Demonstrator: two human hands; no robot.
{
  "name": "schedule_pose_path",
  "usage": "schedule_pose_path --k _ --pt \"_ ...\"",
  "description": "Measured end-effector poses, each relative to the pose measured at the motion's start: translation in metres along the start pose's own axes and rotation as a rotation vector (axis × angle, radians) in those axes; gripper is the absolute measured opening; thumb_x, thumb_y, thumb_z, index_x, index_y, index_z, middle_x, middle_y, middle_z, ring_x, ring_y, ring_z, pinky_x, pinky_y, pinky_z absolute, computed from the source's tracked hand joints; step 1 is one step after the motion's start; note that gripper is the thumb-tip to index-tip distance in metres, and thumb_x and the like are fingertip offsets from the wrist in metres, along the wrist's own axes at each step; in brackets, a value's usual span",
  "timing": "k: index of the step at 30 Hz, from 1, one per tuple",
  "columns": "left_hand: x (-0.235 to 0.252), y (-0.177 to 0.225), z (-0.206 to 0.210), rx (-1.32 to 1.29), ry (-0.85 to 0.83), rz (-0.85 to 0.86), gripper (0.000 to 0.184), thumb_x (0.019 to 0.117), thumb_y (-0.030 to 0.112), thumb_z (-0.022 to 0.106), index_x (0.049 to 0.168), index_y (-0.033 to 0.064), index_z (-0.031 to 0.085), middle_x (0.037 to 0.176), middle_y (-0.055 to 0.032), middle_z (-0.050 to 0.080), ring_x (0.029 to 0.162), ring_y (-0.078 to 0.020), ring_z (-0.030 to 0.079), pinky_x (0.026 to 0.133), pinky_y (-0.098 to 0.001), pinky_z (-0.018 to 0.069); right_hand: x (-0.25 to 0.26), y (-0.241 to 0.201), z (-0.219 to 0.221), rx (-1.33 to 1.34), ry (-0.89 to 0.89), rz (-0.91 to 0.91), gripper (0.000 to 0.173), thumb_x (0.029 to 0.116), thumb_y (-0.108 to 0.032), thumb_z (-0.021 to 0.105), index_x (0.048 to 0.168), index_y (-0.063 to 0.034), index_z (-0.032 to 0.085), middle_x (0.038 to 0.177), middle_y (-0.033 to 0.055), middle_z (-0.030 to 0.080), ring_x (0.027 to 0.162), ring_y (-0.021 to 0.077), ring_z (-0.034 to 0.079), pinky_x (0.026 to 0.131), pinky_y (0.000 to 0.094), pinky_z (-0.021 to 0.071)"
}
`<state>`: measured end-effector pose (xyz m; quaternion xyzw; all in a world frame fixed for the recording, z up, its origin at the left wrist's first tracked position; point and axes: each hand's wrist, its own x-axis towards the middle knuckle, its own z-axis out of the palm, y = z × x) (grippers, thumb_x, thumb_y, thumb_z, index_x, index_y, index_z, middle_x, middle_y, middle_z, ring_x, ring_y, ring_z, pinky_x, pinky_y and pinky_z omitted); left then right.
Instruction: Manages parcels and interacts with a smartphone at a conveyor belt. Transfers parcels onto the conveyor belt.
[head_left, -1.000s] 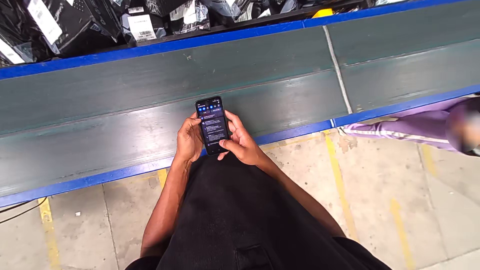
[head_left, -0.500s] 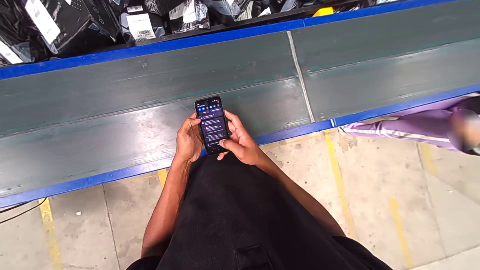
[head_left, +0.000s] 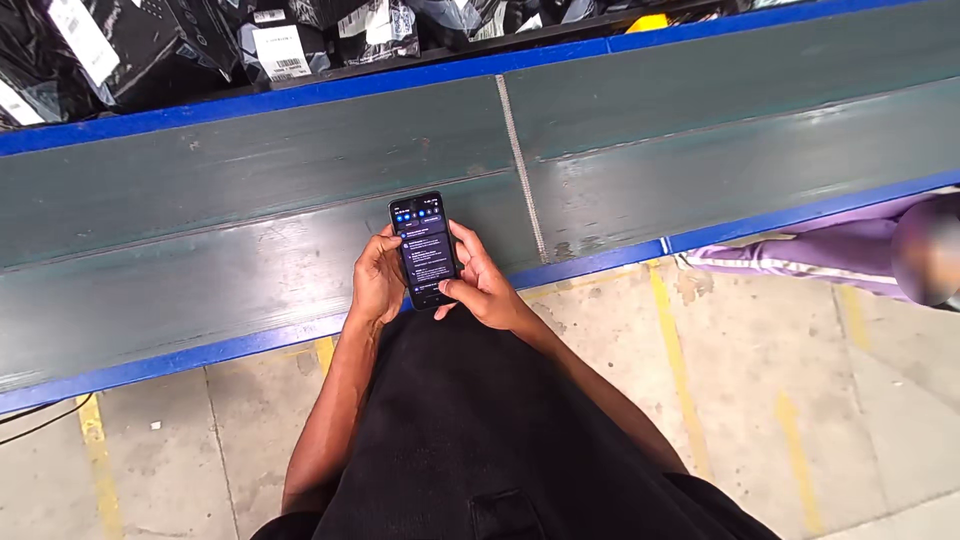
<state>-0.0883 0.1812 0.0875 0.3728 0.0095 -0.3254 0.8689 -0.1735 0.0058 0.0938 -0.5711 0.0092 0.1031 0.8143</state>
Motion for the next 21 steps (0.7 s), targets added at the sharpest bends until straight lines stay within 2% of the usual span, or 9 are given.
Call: schedule_pose_path --k 21 --pt "0.0002 0.0004 0.0017 -0.001 0.003 -0.005 0.045 0.1032 0.021 0.027 0.135 0.0008 0.051 0.12 -0.021 0.066 0.108 -0.0287 0.068 0.096 -0.0481 0.0561 -0.0004 -0.0014 0.0005 -0.001 0.0 0.007 0.081 0.0965 0.007 0.052 0.162 -0.0074 0.006 0.145 0.0241 0.05 0.104 0.0405 0.071 0.064 0.0523 0.0669"
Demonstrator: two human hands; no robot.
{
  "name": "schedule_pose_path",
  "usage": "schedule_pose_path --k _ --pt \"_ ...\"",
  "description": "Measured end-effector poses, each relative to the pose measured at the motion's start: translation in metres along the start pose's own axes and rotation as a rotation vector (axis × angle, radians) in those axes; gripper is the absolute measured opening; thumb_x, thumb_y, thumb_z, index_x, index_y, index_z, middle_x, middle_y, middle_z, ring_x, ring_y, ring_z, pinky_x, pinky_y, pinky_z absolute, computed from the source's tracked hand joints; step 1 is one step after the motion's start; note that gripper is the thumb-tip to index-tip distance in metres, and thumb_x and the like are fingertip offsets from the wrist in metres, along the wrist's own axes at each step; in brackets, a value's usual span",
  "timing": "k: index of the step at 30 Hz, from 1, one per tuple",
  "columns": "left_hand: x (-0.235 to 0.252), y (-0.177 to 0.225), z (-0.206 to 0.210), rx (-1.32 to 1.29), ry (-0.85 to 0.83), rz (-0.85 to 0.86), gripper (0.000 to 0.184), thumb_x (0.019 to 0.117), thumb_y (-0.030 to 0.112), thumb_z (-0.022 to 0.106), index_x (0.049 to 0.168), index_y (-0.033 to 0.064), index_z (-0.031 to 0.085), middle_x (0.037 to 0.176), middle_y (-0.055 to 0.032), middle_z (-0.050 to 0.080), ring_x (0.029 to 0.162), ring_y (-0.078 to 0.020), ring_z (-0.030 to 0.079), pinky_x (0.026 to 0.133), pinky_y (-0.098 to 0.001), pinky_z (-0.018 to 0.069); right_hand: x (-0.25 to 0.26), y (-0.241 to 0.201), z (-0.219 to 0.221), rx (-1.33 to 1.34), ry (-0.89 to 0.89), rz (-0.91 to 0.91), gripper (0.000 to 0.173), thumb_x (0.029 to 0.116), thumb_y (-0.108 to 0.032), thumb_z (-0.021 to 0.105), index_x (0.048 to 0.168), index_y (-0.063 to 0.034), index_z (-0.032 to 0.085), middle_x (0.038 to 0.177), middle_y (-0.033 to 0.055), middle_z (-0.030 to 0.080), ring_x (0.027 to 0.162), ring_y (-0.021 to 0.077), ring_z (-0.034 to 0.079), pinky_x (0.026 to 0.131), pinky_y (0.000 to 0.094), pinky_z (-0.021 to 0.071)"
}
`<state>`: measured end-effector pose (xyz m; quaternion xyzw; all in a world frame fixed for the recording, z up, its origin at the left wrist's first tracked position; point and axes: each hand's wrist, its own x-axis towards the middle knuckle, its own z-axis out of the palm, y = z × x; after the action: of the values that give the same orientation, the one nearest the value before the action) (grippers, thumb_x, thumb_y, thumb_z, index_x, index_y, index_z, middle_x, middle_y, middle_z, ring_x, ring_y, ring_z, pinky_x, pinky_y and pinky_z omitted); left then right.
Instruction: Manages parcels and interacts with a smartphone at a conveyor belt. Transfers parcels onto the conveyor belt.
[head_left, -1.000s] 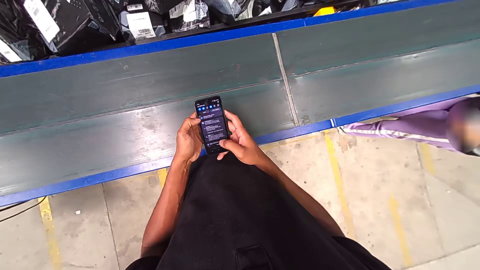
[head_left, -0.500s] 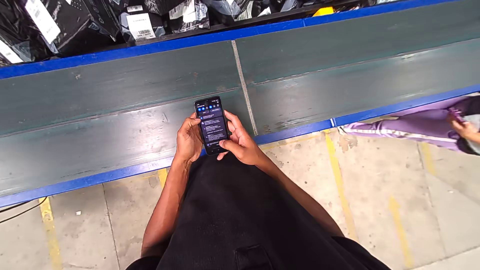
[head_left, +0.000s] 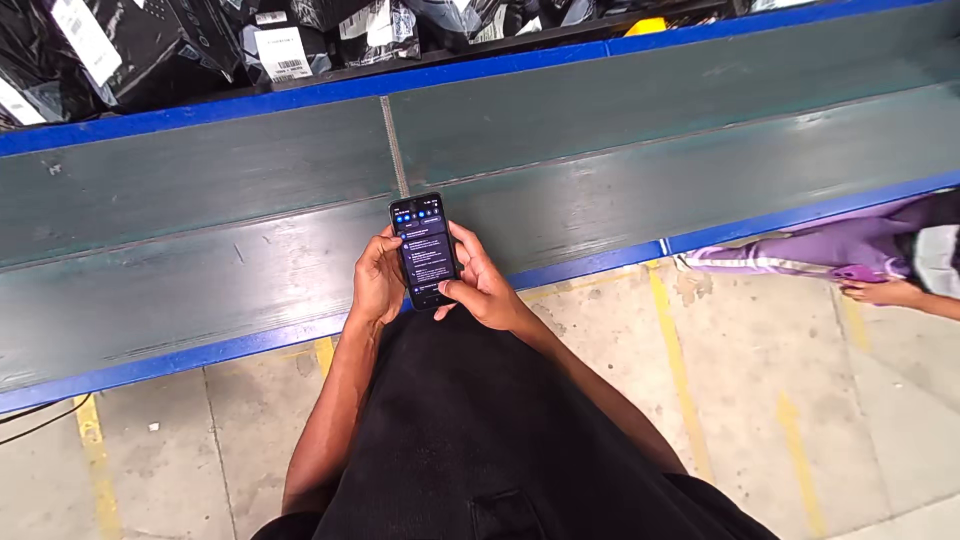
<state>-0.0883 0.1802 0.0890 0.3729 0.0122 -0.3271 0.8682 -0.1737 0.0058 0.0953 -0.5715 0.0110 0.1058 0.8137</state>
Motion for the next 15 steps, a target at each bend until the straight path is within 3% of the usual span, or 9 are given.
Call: schedule_pose_path --k 2,4,5,7,8,11,15 --pt "-0.001 -0.001 -0.002 0.01 0.007 0.009 0.045 0.1033 0.021 0.027 0.136 0.0005 0.05 0.121 -0.0205 0.066 0.109 -0.0286 0.068 0.096 -0.0486 0.056 0.0 0.002 0.002 -0.014 0.008 -0.002 0.081 0.0972 0.005 0.054 0.161 -0.0065 0.006 0.143 0.0234 0.052 0.103 0.0397 0.071 0.063 0.0509 0.0668" --pt "-0.004 -0.003 0.001 0.079 0.003 0.033 0.046 0.1037 0.022 0.03 0.142 0.0006 0.044 0.127 -0.0186 0.064 0.115 -0.0278 0.065 0.1 -0.0494 0.0542 0.002 0.002 0.008 -0.136 0.093 -0.038 0.087 0.0949 -0.006 0.068 0.16 -0.0023 0.011 0.138 0.0201 0.058 0.098 0.0301 0.073 0.062 0.0423 0.0664" --pt "-0.004 -0.006 0.006 0.137 -0.004 0.038 0.048 0.1043 0.023 0.033 0.146 0.0019 0.041 0.131 -0.0162 0.062 0.118 -0.026 0.064 0.101 -0.0481 0.0536 0.001 0.002 0.008 -0.246 0.173 -0.071 0.093 0.0905 -0.013 0.076 0.159 0.0 0.015 0.135 0.0181 0.061 0.098 0.0237 0.072 0.068 0.038 0.0659" --pt "-0.003 -0.016 0.016 0.287 -0.014 0.022 0.05 0.1039 0.027 0.04 0.149 0.0053 0.04 0.135 -0.0104 0.062 0.12 -0.0211 0.062 0.101 -0.0428 0.054 -0.002 0.004 -0.002 -0.466 0.341 -0.098 0.102 0.0796 -0.032 0.088 0.155 -0.0007 0.027 0.133 0.0149 0.062 0.113 0.0174 0.067 0.094 0.038 0.0606" --pt "-0.001 -0.021 0.018 0.355 -0.032 0.007 0.051 0.1027 0.028 0.043 0.148 0.0062 0.042 0.136 -0.0088 0.061 0.12 -0.0194 0.062 0.101 -0.0409 0.054 -0.006 0.004 -0.009 -0.561 0.415 -0.083 0.102 0.0748 -0.039 0.091 0.152 -0.004 0.035 0.132 0.0127 0.063 0.116 0.0162 0.065 0.098 0.0393 0.0585" --pt "0.001 -0.035 0.014 0.506 -0.088 -0.091 0.05 0.1014 0.031 0.046 0.145 0.0073 0.045 0.134 -0.0069 0.062 0.116 -0.0179 0.064 0.095 -0.0396 0.0564 -0.025 0.009 -0.031 -0.729 0.507 -0.079 0.091 0.0713 -0.048 0.091 0.144 -0.0112 0.051 0.132 0.009 0.063 0.119 0.0172 0.063 0.101 0.0426 0.0559" --pt "0.012 -0.052 0.015 0.681 -0.326 -0.287 0.048 0.1044 0.027 0.042 0.142 -0.001 0.047 0.133 -0.0126 0.063 0.117 -0.0232 0.065 0.099 -0.0462 0.0566 -0.073 0.022 -0.057 -0.896 0.627 -0.082 0.087 0.0714 -0.055 0.087 0.143 -0.0173 0.055 0.133 0.0055 0.063 0.117 0.0174 0.064 0.094 0.0448 0.0579"
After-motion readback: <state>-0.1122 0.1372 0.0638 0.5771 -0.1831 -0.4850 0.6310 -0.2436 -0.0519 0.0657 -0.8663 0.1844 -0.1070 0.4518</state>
